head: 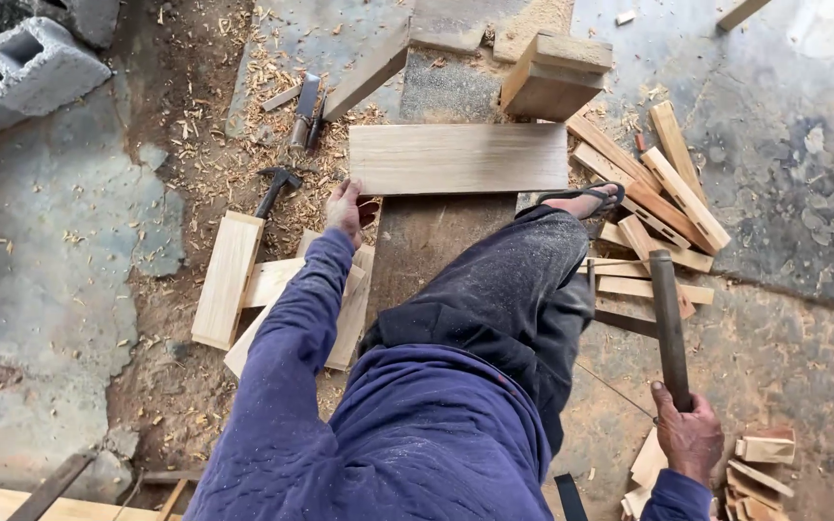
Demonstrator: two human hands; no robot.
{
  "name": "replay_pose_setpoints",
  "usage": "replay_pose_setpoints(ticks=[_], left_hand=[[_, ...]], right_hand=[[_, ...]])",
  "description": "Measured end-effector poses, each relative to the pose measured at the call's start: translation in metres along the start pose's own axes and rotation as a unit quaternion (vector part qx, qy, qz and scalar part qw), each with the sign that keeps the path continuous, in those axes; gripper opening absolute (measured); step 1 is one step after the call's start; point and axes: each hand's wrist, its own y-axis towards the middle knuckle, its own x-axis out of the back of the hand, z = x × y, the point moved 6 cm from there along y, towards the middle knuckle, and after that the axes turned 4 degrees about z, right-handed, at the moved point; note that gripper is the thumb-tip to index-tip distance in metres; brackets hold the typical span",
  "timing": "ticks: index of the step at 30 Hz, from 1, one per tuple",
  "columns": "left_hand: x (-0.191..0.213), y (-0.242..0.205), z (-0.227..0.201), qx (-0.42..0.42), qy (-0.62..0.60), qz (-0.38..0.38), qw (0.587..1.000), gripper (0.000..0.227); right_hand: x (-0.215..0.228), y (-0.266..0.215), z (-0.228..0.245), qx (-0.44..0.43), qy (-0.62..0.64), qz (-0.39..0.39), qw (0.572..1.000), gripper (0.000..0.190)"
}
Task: Manual sawing of a wooden plank into smaller sections using a frame saw.
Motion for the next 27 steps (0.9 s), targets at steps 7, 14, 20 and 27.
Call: replay_pose_setpoints(ticks=[7, 14, 20, 27], left_hand=[[0.007, 0.056, -0.005, -0.141, 0.031, -0.009, 0.989, 0.044], [-0.008, 0.032, -0.013, -0.045, 0.177, -0.006, 0.983, 0.048], [-0.025, 0.037, -0.012, -0.068, -0.041, 0.013, 0.997, 0.05], [-0.078, 0.006, -0.059, -0.05, -0.055, -0.136, 0.988, 0.051]], right_hand=[[0.003, 0.024, 0.023, 0.037, -0.02, -0.002, 0.999, 0.056], [0.009, 0.007, 0.038, 0.005, 0.007, -0.003, 1.0, 0.054], [-0.013, -0.034, 0.028, -0.064, 0.056, 0.103, 0.991, 0.058], [-0.09, -0.098, 0.017, -0.101, 0.228, 0.259, 0.933, 0.052]])
